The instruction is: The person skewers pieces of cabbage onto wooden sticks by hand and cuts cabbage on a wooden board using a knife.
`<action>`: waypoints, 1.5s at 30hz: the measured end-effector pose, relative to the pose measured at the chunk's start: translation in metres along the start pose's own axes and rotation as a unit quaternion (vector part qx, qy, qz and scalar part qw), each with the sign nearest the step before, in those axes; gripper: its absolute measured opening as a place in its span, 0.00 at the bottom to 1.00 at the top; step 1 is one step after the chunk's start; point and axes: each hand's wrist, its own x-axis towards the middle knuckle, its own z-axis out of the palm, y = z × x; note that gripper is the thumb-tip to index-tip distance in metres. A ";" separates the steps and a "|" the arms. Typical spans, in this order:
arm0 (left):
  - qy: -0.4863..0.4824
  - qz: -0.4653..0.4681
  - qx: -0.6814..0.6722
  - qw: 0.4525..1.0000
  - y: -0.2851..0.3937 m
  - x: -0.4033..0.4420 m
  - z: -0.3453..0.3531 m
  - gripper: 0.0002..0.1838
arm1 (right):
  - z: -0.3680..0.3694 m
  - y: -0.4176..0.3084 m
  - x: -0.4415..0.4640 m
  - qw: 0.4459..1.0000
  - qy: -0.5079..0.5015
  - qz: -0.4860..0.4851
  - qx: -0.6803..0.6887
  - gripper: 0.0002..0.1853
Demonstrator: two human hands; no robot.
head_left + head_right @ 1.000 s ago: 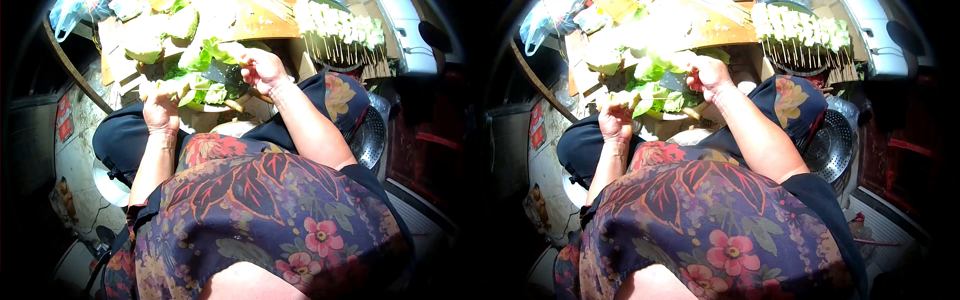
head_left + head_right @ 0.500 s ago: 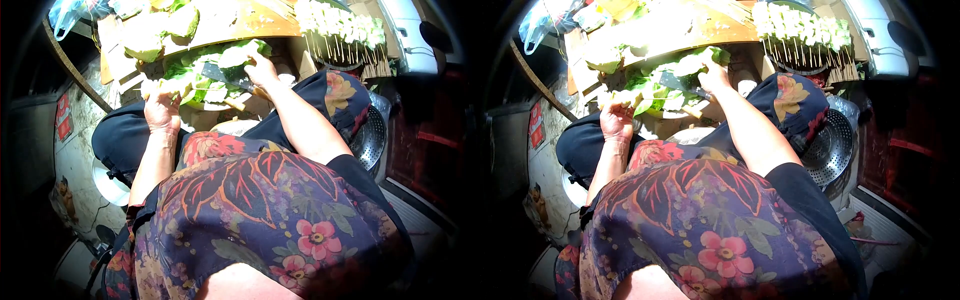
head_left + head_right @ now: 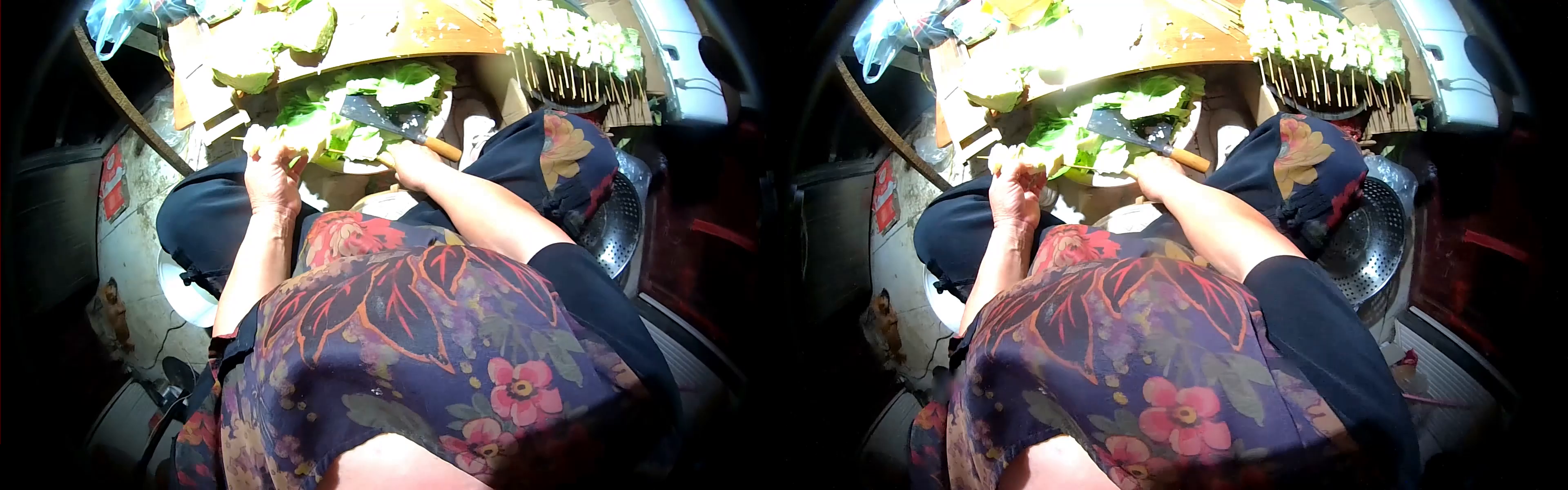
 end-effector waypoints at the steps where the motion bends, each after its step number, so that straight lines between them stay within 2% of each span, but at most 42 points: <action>1: 0.002 0.004 0.005 1.000 0.002 0.000 -0.005 0.16 | 0.006 0.002 0.007 1.000 0.004 0.010 0.025 0.16; 3: 0.031 0.005 0.019 0.999 0.007 0.000 -0.013 0.21 | 0.008 -0.001 0.012 1.000 0.026 0.001 0.015 0.17; 5: 0.049 0.037 -0.003 0.998 0.013 0.002 -0.018 0.17 | -0.013 -0.019 -0.002 0.998 -0.049 0.014 -0.035 0.16; 8: 0.101 0.062 -0.028 0.993 0.020 0.010 -0.019 0.11 | -0.029 -0.034 -0.014 0.995 -0.092 0.024 -0.021 0.16; 12: 0.093 0.078 -0.033 0.992 0.021 0.020 -0.017 0.09 | -0.041 -0.025 -0.019 0.984 -0.176 -0.006 0.021 0.19; 15: 0.074 0.091 -0.035 0.992 0.017 0.025 -0.015 0.11 | -0.079 -0.028 -0.058 0.977 -0.208 -0.034 0.023 0.18; 17: 0.055 0.090 -0.029 0.994 0.017 0.018 -0.007 0.14 | -0.113 -0.038 -0.097 0.993 -0.087 -0.079 -0.027 0.16; 19: 0.032 0.092 -0.020 0.995 0.016 0.013 0.000 0.15 | -0.113 -0.018 -0.097 0.981 -0.082 -0.132 -0.113 0.17; 21: 0.003 0.081 -0.035 0.996 0.012 0.010 0.002 0.17 | -0.110 -0.002 -0.094 0.998 -0.065 -0.018 0.000 0.16; 23: -0.034 0.069 -0.038 0.996 0.011 0.007 0.002 0.17 | -0.127 0.002 -0.104 0.973 0.072 -0.157 -0.152 0.15; 24: -0.035 0.070 -0.038 0.996 0.010 0.006 0.002 0.17 | -0.129 0.005 -0.104 0.986 0.099 -0.131 0.015 0.15; 25: -0.059 0.063 -0.032 0.996 0.008 0.004 0.001 0.18 | -0.124 0.011 -0.091 0.941 0.228 -0.248 -0.033 0.16; 26: -0.083 0.056 -0.026 0.995 0.007 0.003 0.001 0.18 | -0.121 0.016 -0.095 0.941 0.142 -0.148 0.270 0.15; 27: -0.084 0.057 -0.026 0.995 0.006 0.002 0.001 0.18 | -0.133 -0.007 -0.110 0.838 0.041 -0.032 0.543 0.14; 28: -0.109 0.051 -0.017 0.993 0.005 0.001 0.001 0.18 | -0.132 -0.020 -0.109 0.807 0.063 -0.028 0.586 0.10; 31: -0.132 0.041 0.020 0.990 0.004 -0.008 0.009 0.18 | -0.109 -0.037 -0.099 0.750 0.001 -0.090 0.656 0.12; 33: -0.171 0.028 0.008 0.985 0.002 -0.012 0.012 0.17 | -0.087 -0.044 -0.091 0.719 0.024 -0.128 0.682 0.13; 34: -0.176 0.025 0.012 0.984 -0.001 -0.012 0.011 0.17 | -0.085 -0.053 -0.095 0.749 0.057 -0.121 0.649 0.14; 37: -0.185 0.022 0.037 0.982 -0.006 -0.013 0.012 0.17 | -0.069 -0.063 -0.087 0.856 0.273 -0.178 0.401 0.16; 38: -0.175 0.020 0.047 0.983 -0.008 -0.014 0.013 0.17 | -0.066 -0.061 -0.084 0.856 0.273 -0.177 0.402 0.16; 40: -0.174 0.011 0.050 0.983 -0.009 -0.014 0.012 0.18 | -0.063 -0.059 -0.077 0.872 0.398 -0.210 0.193 0.19; 41: -0.172 0.004 0.053 0.984 -0.011 -0.013 0.012 0.18 | -0.062 -0.058 -0.077 0.872 0.398 -0.209 0.193 0.19; 43: -0.163 -0.002 0.060 0.985 -0.010 -0.015 0.014 0.19 | -0.063 -0.061 -0.083 0.899 0.307 -0.197 0.244 0.20; 45: -0.153 -0.009 0.068 0.986 -0.008 -0.020 0.020 0.20 | -0.059 -0.062 -0.082 0.908 0.293 -0.192 0.230 0.21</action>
